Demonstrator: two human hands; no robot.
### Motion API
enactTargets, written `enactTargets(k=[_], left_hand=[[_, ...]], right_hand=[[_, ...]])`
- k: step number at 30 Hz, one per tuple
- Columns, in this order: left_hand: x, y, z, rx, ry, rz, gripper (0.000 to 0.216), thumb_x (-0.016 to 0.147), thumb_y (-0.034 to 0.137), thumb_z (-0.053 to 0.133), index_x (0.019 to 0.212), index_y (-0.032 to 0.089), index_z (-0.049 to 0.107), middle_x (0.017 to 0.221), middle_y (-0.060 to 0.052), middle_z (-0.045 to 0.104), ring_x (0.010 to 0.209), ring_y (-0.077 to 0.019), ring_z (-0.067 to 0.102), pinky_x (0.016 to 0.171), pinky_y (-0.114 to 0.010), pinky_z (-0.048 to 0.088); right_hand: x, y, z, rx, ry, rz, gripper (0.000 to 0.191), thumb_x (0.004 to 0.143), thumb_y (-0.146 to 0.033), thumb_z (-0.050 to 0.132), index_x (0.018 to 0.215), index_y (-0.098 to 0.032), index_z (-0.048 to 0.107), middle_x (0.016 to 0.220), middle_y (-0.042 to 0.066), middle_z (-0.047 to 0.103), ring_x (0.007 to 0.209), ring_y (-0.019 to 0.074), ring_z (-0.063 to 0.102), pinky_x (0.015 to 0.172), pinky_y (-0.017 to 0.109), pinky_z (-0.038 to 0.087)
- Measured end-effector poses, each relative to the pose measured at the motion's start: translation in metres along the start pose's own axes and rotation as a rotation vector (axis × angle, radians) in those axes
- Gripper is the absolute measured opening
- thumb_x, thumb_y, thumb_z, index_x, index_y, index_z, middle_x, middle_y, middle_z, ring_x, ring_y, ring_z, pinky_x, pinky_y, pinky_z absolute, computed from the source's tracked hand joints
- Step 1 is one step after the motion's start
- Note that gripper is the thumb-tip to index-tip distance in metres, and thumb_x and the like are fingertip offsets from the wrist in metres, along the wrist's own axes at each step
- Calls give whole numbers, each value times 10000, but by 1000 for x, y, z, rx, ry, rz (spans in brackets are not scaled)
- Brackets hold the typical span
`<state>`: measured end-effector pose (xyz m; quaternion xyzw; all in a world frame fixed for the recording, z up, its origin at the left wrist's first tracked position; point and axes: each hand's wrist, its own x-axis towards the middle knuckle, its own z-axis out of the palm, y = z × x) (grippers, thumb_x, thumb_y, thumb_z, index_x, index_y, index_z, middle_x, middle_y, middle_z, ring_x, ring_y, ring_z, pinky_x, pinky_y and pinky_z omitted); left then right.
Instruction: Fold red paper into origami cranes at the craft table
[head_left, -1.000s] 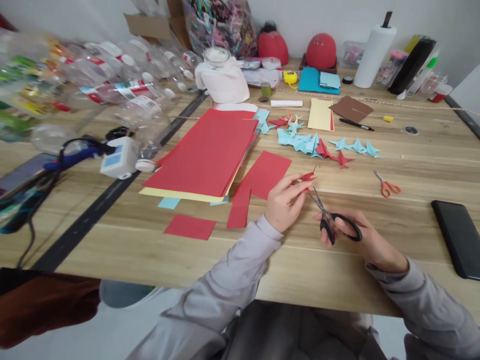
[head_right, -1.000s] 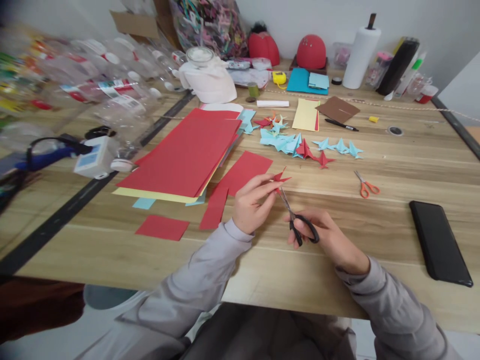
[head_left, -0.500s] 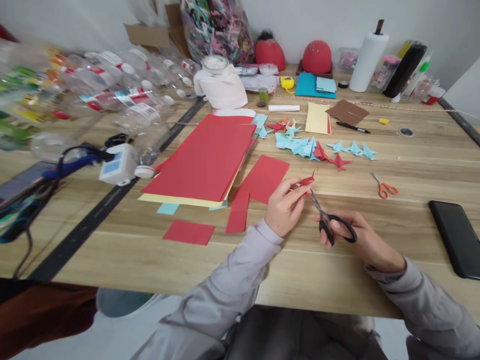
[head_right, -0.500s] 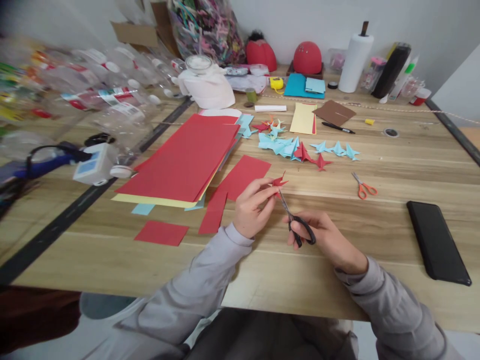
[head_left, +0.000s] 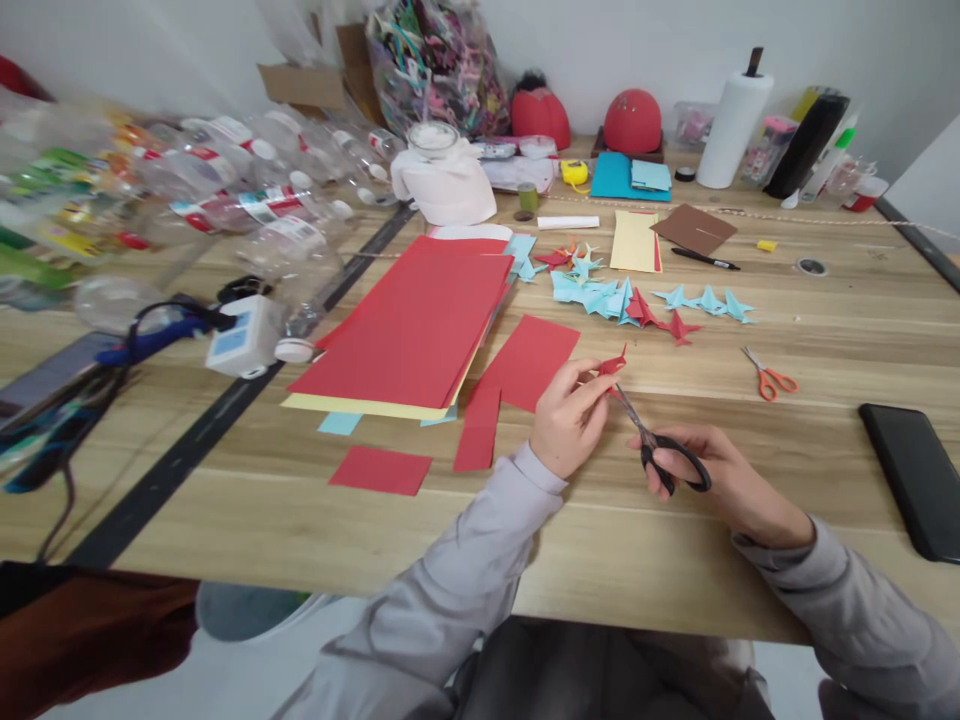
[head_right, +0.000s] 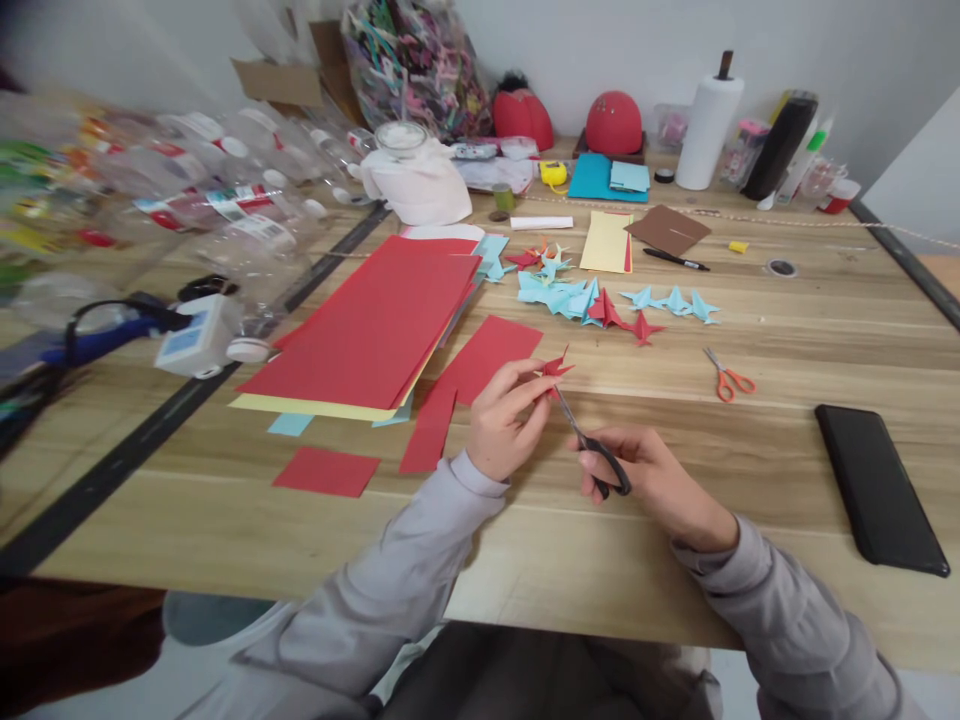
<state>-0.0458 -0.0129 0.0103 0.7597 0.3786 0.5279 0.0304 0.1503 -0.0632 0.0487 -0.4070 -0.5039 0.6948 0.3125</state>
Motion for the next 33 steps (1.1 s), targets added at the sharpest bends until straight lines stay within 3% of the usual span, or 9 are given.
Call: enactTargets(k=[33], left_hand=[[0,1,0,-21,22,18,236,879,72,509,1007,158,688,1078,-115,628,853,-136,659,768,-285,567]], right_hand=[[1,-3,1,-18,10,49,448,761,-522,721,976,-131,694,630,9,623,558,123,548,573,265,445]])
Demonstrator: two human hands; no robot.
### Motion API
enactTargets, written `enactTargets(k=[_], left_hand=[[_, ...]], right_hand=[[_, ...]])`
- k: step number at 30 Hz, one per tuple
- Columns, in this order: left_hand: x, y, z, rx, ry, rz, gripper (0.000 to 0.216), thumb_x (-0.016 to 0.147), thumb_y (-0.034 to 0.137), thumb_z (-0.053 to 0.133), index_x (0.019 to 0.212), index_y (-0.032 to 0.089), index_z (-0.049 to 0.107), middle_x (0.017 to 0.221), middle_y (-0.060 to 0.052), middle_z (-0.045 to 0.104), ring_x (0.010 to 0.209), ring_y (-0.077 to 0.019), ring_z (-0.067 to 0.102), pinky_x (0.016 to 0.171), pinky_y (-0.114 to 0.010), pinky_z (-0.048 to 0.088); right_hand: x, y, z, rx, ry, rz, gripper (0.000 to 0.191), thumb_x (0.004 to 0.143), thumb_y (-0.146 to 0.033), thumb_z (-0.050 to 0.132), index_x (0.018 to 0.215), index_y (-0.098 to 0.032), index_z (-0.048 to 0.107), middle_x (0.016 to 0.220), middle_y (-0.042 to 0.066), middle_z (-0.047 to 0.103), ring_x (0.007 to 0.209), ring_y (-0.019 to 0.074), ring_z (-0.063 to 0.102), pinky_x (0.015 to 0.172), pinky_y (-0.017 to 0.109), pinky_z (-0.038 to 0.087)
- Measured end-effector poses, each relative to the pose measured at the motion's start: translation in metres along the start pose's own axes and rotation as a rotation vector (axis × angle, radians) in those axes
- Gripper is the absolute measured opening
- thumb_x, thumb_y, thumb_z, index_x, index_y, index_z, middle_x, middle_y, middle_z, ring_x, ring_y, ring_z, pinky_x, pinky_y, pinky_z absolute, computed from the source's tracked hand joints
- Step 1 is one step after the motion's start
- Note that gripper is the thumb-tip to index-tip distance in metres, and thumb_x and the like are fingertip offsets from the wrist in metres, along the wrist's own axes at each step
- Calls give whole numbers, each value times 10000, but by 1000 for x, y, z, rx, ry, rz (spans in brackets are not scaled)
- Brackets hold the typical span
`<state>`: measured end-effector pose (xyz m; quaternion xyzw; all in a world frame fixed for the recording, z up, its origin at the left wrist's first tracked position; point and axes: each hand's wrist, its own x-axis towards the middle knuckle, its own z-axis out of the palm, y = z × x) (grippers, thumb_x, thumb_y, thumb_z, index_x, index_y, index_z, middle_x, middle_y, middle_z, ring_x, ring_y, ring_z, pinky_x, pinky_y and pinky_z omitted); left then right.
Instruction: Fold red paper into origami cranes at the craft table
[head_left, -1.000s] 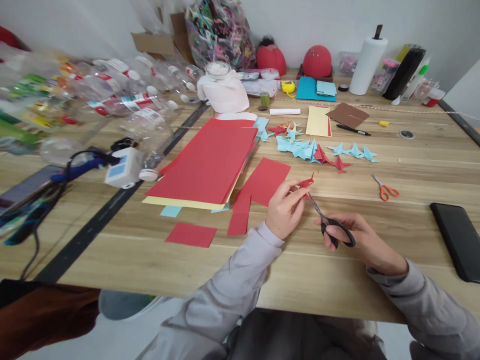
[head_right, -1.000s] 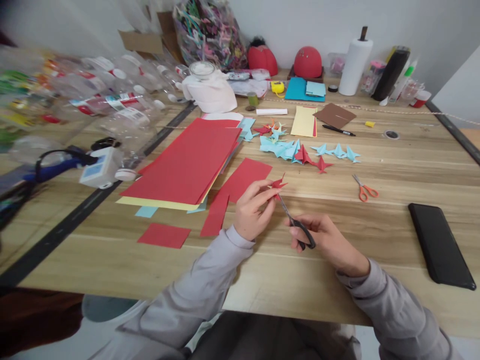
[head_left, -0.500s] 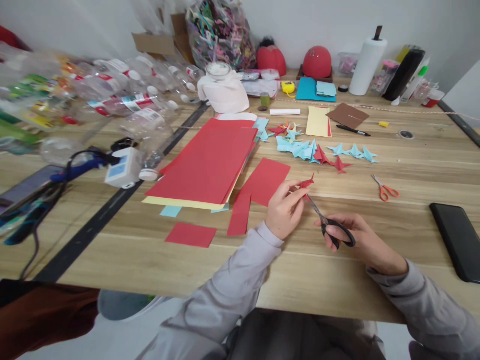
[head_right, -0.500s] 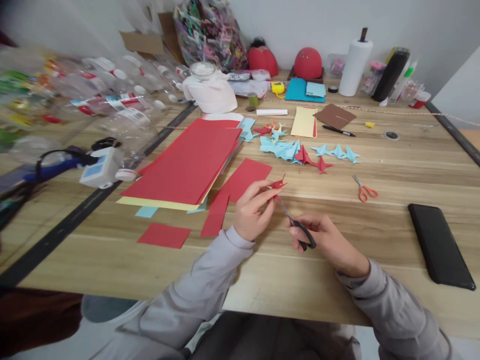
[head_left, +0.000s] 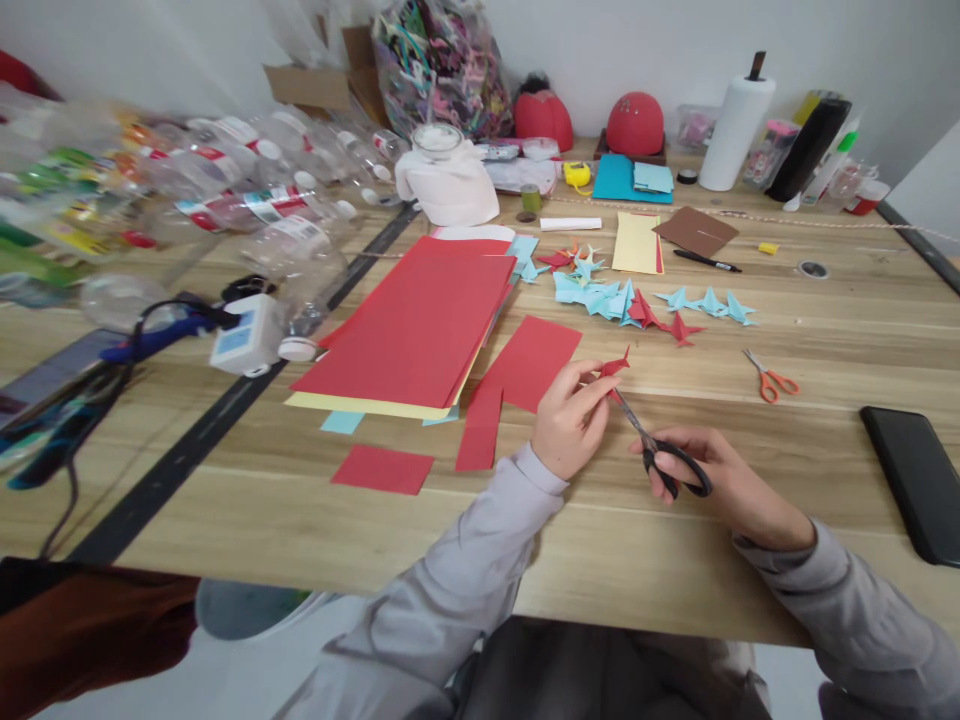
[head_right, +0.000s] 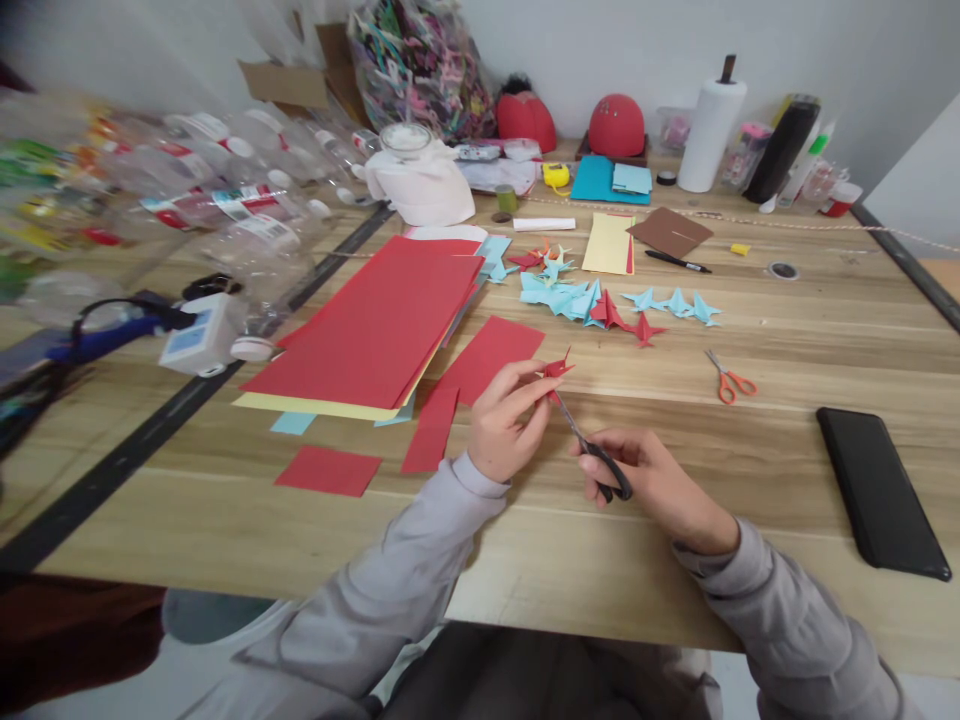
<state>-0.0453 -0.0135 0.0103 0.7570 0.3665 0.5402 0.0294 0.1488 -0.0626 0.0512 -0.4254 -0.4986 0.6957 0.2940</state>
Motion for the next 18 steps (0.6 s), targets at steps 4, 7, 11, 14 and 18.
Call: enactTargets(k=[4,7,11,14,18], left_hand=[[0,-1,0,11,2,-11,235,884,87,511,1007,164,696,1076,-114,632,862,-140,654,779,-292,565],[-1,-1,0,-6,-16,-33,248,897,105,498,1023,173,700,1087,-112,634,858,-139,655,783,-295,565],[0,0,0,2,-17,-46,246,901,108,493,1009,174,703,1083,-109,643,887,-143,660,814,-303,562],[0,1,-1,3,-13,-54,237,897,102,499,996,169,704,1067,-108,649,914,-149,661,834,-311,560],[0,0,-1,-10,-12,-34,240,890,82,501,992,160,703,1078,-110,639,872,-134,660,802,-288,563]], right_hand=[[-1,1,-1,-7,-15,-22,416,784,-504,710,977,-135,698,633,7,620,564,118,543,579,259,440],[-1,1,-1,-14,-9,-33,424,782,-516,706,965,-133,701,627,7,615,560,120,537,579,264,440],[0,3,-1,-1,1,-41,427,786,-520,700,966,-133,700,626,8,617,552,121,536,574,265,439],[1,4,-1,11,4,-44,426,788,-521,697,964,-133,703,622,10,619,543,122,532,559,265,431],[0,3,0,20,6,-48,428,781,-529,699,941,-132,709,616,12,620,536,119,529,557,264,432]])
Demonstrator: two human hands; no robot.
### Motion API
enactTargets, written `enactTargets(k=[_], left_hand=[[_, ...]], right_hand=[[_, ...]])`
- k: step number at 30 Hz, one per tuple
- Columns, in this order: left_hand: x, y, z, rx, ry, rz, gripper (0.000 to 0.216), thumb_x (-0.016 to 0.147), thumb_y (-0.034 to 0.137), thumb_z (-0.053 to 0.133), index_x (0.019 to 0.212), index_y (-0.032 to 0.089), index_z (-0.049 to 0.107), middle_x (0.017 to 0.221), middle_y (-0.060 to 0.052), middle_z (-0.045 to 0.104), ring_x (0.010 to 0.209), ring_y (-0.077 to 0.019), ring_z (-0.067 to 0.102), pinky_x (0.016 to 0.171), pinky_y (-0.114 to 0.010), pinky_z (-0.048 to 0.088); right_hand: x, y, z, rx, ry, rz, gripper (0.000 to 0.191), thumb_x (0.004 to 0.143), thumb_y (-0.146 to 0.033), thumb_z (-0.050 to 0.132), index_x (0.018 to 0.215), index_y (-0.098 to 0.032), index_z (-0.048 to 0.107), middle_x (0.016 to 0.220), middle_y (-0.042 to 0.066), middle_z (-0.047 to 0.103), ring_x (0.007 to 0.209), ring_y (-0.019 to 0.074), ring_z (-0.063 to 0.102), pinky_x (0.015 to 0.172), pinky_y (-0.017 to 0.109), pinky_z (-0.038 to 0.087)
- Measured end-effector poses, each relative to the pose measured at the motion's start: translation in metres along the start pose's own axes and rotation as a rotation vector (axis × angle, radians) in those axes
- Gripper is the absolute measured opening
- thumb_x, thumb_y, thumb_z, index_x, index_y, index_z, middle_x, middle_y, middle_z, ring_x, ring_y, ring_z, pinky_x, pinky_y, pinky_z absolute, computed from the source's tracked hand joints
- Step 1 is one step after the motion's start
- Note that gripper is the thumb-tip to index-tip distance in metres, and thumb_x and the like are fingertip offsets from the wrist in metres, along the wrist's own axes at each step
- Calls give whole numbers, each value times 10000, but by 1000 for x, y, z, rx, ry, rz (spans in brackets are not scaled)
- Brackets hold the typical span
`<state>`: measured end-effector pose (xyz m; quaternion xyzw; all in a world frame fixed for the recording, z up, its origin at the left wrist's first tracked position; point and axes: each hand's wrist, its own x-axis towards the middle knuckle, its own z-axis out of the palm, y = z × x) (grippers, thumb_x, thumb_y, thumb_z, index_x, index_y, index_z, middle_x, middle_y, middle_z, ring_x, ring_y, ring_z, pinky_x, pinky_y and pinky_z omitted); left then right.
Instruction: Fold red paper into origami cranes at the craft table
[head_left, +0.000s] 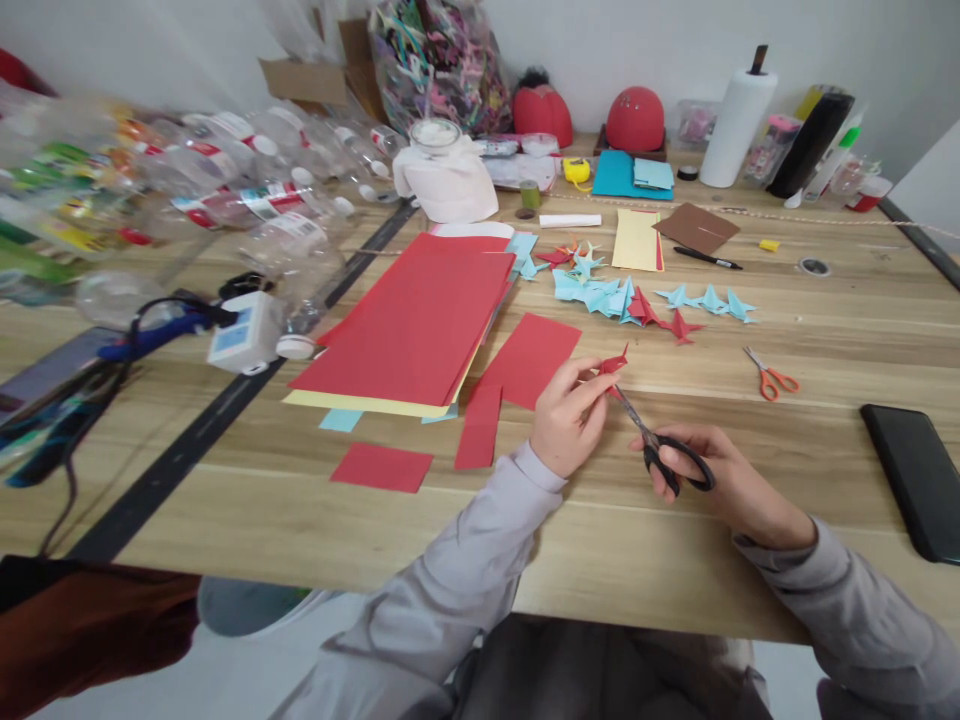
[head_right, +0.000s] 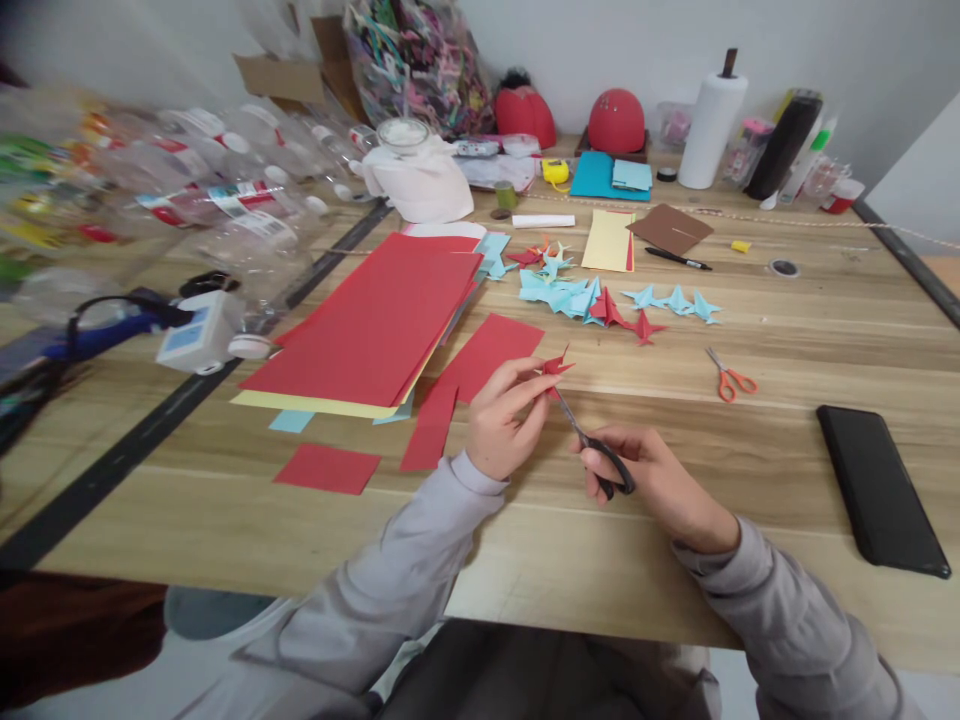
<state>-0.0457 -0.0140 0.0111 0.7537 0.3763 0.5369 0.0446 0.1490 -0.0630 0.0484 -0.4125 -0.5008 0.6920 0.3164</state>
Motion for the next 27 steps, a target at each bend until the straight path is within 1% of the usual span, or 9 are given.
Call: enactTargets(k=[4,10,16,27], left_hand=[[0,-1,0,2,-1,24,247,883,72,501,999,160,701,1079,-109,633,878,-139,653,795,-291,559],[0,0,-1,29,-18,12,232,894,94,499,1000,167,691,1073,-109,630,882,-140,649,796,-294,560],[1,-1,0,18,3,30,219,871,66,521,984,139,692,1060,-116,632,864,-136,647,796,-285,555],[1,-1,0,37,42,64,233,856,42,530,985,156,689,1068,-113,631,856,-133,643,779,-285,563]], right_hand=[[0,-1,0,-2,4,9,426,779,-522,706,947,-131,708,624,11,620,539,114,531,559,260,438],[-1,-1,0,-13,15,18,420,767,-517,718,937,-133,713,609,4,608,531,112,523,555,260,444],[-1,-2,0,-5,27,24,415,759,-506,731,935,-130,715,594,-3,601,519,101,511,545,248,432],[-1,-1,-1,31,28,11,401,761,-496,730,918,-126,716,581,-2,598,513,100,499,530,246,401]])
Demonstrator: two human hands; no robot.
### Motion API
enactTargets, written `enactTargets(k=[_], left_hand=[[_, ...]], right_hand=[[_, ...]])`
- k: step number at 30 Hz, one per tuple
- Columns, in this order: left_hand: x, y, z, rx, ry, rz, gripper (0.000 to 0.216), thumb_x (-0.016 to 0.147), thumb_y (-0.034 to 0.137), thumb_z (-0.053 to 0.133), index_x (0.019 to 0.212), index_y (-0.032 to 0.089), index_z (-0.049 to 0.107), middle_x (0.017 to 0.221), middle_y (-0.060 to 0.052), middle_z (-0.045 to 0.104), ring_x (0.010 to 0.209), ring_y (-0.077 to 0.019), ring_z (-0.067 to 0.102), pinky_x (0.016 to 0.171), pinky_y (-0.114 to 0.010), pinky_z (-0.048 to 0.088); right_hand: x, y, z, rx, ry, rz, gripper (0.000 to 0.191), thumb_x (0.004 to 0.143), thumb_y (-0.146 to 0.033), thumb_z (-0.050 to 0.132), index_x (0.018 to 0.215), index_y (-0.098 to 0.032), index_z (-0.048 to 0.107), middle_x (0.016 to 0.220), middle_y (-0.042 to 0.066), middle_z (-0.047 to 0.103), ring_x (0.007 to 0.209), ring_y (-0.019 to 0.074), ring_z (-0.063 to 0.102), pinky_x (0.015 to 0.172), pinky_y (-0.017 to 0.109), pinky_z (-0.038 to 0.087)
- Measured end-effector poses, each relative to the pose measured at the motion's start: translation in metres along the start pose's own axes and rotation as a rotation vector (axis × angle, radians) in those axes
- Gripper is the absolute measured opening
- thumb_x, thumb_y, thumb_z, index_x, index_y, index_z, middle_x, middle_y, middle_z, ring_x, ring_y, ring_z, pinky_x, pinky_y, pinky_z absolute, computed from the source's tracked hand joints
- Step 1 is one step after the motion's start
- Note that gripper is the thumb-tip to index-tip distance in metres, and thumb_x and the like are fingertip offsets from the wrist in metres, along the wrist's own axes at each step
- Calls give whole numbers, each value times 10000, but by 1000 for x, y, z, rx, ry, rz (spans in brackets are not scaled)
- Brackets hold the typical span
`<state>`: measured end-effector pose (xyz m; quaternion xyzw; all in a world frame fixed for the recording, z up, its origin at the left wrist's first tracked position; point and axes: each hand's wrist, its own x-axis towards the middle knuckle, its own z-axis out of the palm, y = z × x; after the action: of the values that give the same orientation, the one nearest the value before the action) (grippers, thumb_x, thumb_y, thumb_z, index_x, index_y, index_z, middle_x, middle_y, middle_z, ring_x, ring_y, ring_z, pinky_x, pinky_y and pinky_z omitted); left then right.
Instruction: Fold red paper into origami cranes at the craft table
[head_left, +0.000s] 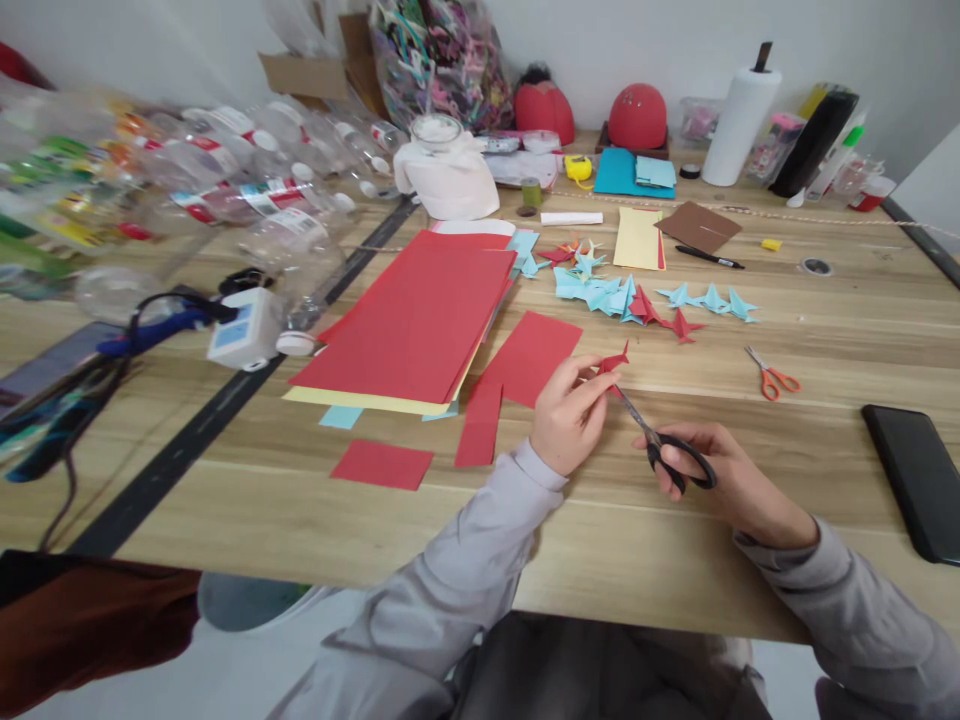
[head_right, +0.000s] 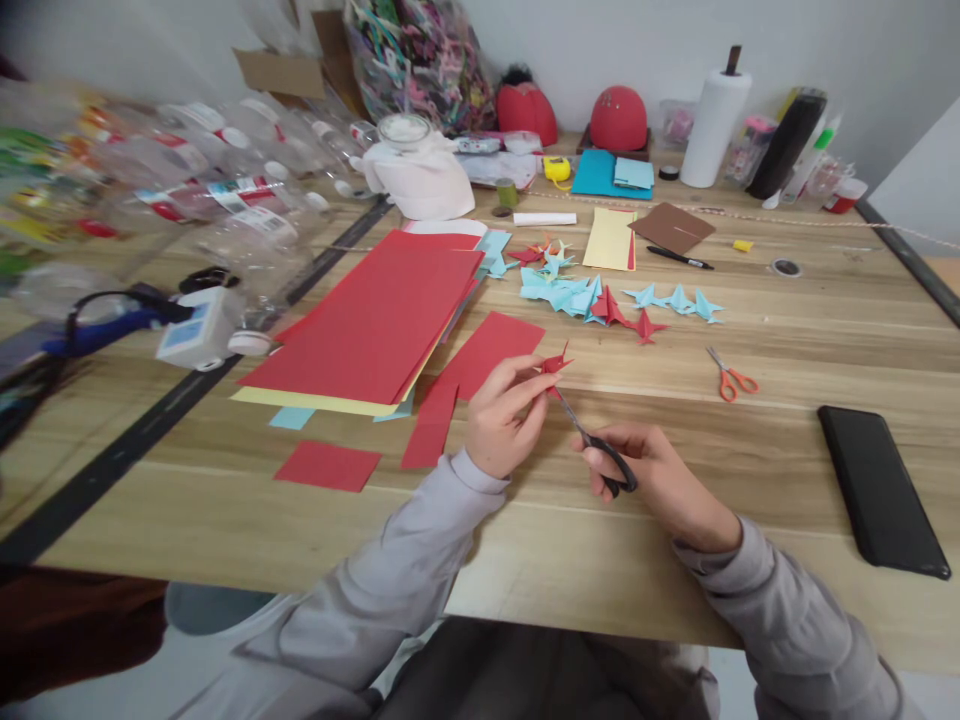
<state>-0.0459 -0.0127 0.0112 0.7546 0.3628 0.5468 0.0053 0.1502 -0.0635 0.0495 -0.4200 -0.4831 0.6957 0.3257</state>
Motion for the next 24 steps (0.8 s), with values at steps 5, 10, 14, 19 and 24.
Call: enactTargets(k=[5,10,14,19,24], left_hand=[[0,0,0,5,13,14,237,847,33,534,977,151,692,1058,-115,630,851,-132,638,762,-277,563],[1,0,-1,4,10,17,244,851,26,523,978,148,692,1063,-118,631,850,-132,638,758,-274,560],[0,0,-2,-3,2,4,253,868,39,512,993,167,691,1080,-110,631,873,-136,642,773,-283,561],[1,0,-1,-9,9,14,246,855,23,521,979,144,696,1071,-123,631,873,-139,640,768,-276,557],[1,0,-1,-12,19,16,250,846,12,526,971,148,694,1070,-120,628,866,-137,639,763,-274,560]], right_hand=[[0,-1,1,-10,-2,-1,401,768,-497,724,921,-126,714,582,-1,596,514,100,497,534,248,401],[0,-1,1,1,-1,-5,403,767,-499,725,919,-126,718,576,-2,593,509,96,493,532,243,403],[0,0,0,-5,-2,-2,398,764,-499,729,913,-130,723,577,-1,596,508,94,496,529,238,403],[1,0,1,-11,3,1,400,764,-503,727,914,-132,726,577,-1,599,506,93,494,528,236,406],[1,-1,1,-10,-4,-13,376,773,-486,726,904,-133,728,574,-7,592,511,88,490,538,232,409]])
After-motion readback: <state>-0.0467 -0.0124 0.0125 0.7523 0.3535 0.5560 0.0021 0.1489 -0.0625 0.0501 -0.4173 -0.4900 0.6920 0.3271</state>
